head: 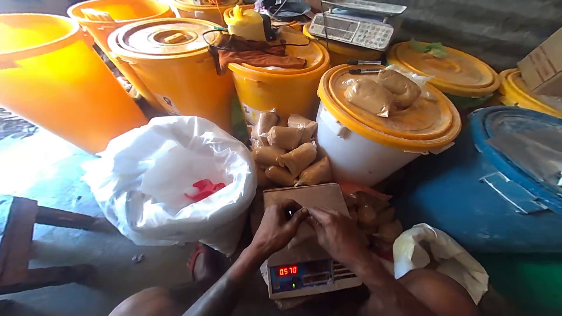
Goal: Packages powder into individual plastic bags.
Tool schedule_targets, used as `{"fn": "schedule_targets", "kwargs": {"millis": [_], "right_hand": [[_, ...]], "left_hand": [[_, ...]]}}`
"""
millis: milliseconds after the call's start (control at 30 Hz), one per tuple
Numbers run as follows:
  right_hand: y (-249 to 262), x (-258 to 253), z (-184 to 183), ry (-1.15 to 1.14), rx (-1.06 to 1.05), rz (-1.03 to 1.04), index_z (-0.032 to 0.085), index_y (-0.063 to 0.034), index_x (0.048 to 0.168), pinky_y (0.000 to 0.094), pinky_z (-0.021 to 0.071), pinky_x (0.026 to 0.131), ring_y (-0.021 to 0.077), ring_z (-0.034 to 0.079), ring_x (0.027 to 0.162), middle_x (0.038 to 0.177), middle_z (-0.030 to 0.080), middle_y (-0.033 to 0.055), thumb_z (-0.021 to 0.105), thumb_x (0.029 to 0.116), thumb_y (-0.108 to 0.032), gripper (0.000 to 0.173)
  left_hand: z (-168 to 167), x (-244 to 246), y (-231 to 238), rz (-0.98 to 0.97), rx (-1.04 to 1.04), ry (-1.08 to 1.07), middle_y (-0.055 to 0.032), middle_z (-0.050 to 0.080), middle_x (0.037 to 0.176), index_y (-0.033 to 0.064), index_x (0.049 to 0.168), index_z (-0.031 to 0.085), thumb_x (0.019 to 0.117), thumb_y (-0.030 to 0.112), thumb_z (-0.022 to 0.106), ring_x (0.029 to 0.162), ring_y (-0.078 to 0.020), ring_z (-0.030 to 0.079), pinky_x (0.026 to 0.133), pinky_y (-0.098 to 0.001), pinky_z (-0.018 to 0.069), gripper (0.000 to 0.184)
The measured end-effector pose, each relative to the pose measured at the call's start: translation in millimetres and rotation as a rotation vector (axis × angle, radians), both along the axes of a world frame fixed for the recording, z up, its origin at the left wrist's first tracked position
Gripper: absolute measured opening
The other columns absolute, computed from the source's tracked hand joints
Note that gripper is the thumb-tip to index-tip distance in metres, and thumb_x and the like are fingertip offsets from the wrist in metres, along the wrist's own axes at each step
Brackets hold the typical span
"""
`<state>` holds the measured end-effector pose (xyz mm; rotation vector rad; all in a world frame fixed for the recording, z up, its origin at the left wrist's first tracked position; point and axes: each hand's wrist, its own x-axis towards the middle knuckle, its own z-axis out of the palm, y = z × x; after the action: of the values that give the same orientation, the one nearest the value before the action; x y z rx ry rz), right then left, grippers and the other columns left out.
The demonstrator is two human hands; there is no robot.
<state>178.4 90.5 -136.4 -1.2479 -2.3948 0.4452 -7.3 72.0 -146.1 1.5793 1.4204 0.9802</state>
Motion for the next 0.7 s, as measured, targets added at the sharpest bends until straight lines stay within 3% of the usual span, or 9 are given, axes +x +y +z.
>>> {"fn": "schedule_targets", "kwargs": {"millis": [100,133,233,333,400,433,533,633,700], "right_hand": [[10,7,0,0.159,-0.321,0.049,0.071,-0.0096,0.102,0.0450,0.0542,0.074,0.0195,0.067,0.082,0.088,0.068,0.0052,0.046,0.1068,-0.031,0.033],[13,8,-3,0.237,-0.366,0.055,0.071,-0.0096,0.098,0.0397,0.0536,0.072,0.0146,0.064,0.077,0.083,0.066,0.0024,0.045,0.1067,-0.031,0.034],[14,12,-5,0.493,-0.410,0.062,0.067,-0.0086,0.085,0.0185,0.0438,0.059,-0.0004,0.051,0.061,0.070,0.057,-0.0063,0.048,0.1061,-0.023,0.032],[14,17,-4,0.688,-0.458,0.075,0.068,-0.0092,0.081,0.0133,0.0394,0.051,-0.0042,0.046,0.054,0.068,0.058,-0.0092,0.049,0.1054,-0.016,0.031],[14,21,-3,0.772,-0.512,0.069,0.068,-0.0092,0.081,0.0146,0.0416,0.050,-0.0026,0.047,0.053,0.069,0.060,-0.0087,0.048,0.1058,-0.015,0.032],[13,23,-3,0.800,-0.554,0.064,0.068,-0.0085,0.082,0.0156,0.0423,0.050,-0.0014,0.047,0.052,0.069,0.060,-0.0078,0.047,0.1065,-0.016,0.033],[11,27,-2,0.895,-0.651,0.054,0.066,-0.0090,0.081,0.0170,0.0439,0.051,0.0008,0.047,0.052,0.067,0.058,-0.0060,0.045,0.1068,-0.017,0.035],[9,31,-3,0.966,-0.706,0.042,0.065,-0.0093,0.076,0.0177,0.0420,0.050,0.0018,0.046,0.051,0.064,0.055,-0.0053,0.044,0.1066,-0.018,0.038],[8,36,0,1.013,-0.752,-0.003,0.063,-0.0100,0.074,0.0174,0.0413,0.049,0.0018,0.045,0.050,0.063,0.055,-0.0051,0.043,0.1064,-0.018,0.039]], "left_hand": [[-3,-7,7,-0.087,0.091,0.024,-0.0083,0.066,0.120,0.0041,0.123,0.064,0.1009,0.030,0.058,0.112,-0.0163,0.063,0.095,-0.0370,0.0516,0.035],[-7,-7,10,-0.145,0.092,-0.028,-0.0078,0.066,0.123,0.0040,0.123,0.065,0.1034,0.027,0.054,0.116,-0.0149,0.062,0.100,-0.0370,0.0507,0.033],[-16,1,13,-0.274,0.061,-0.192,0.0015,0.064,0.094,0.0042,0.108,0.068,0.1094,0.022,0.042,0.088,-0.0022,0.060,0.083,-0.0249,0.0509,0.032],[-17,8,12,-0.308,0.026,-0.309,0.0052,0.060,0.083,0.0069,0.098,0.066,0.1109,0.025,0.038,0.079,-0.0003,0.058,0.076,-0.0223,0.0494,0.036],[-12,7,8,-0.351,-0.033,-0.363,0.0055,0.064,0.090,0.0070,0.104,0.068,0.1092,0.026,0.044,0.084,0.0001,0.061,0.080,-0.0229,0.0519,0.031],[-12,6,7,-0.387,-0.055,-0.337,0.0036,0.066,0.097,0.0058,0.111,0.068,0.1045,0.027,0.054,0.090,-0.0012,0.062,0.084,-0.0243,0.0528,0.026],[-20,10,5,-0.459,-0.061,-0.156,-0.0048,0.068,0.112,0.0044,0.124,0.063,0.0800,0.033,0.085,0.101,-0.0082,0.065,0.092,-0.0307,0.0544,0.057],[-37,19,1,-0.501,-0.075,-0.210,-0.0047,0.068,0.119,0.0048,0.132,0.058,0.0725,0.030,0.091,0.108,-0.0082,0.066,0.098,-0.0295,0.0545,0.073],[-38,23,-2,-0.507,-0.116,-0.254,-0.0038,0.069,0.113,0.0062,0.130,0.058,0.0706,0.025,0.091,0.103,-0.0083,0.067,0.094,-0.0295,0.0561,0.071]]}}
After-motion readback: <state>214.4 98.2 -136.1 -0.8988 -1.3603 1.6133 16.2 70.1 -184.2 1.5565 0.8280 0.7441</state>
